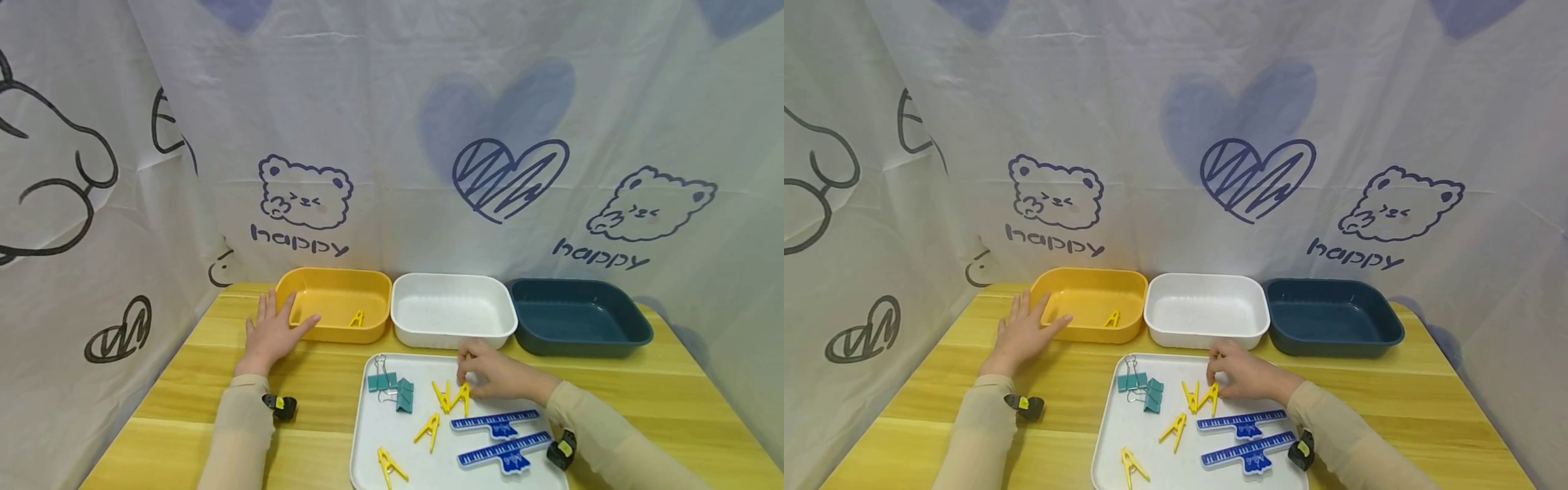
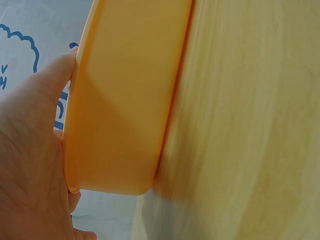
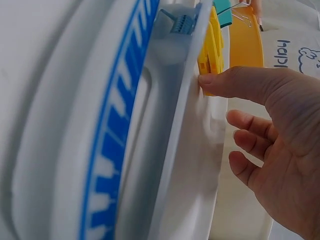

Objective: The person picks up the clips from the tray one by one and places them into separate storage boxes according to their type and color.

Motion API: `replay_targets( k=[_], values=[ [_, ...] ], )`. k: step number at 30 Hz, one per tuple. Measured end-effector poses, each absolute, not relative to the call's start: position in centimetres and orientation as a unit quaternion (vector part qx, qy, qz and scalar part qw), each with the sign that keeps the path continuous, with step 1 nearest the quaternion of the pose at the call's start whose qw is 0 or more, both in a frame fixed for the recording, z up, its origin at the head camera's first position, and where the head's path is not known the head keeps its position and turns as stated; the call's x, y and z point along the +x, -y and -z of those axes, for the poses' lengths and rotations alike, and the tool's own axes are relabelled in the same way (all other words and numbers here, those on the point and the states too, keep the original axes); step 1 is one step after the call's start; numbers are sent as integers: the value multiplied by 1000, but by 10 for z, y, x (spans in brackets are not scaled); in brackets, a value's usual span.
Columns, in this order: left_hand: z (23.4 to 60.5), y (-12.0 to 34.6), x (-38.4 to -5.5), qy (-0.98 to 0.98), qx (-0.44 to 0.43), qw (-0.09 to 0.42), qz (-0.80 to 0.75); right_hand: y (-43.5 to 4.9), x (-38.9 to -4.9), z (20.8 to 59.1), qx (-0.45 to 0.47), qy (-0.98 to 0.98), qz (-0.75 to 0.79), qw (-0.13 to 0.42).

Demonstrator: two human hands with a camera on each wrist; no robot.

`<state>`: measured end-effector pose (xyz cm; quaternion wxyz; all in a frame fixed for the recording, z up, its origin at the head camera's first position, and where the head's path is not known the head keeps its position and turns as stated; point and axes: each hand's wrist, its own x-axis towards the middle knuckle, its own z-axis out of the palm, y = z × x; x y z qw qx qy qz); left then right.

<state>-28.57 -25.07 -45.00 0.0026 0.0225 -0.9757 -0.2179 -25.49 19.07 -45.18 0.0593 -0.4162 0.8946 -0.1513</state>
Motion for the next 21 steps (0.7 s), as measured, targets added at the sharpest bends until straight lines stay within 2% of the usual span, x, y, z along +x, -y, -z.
replay_targets(
  k=[21],
  values=[
    [449,248,-284,974,24,4,224,-195,-256,446,-418,-892,162,55]
  ],
)
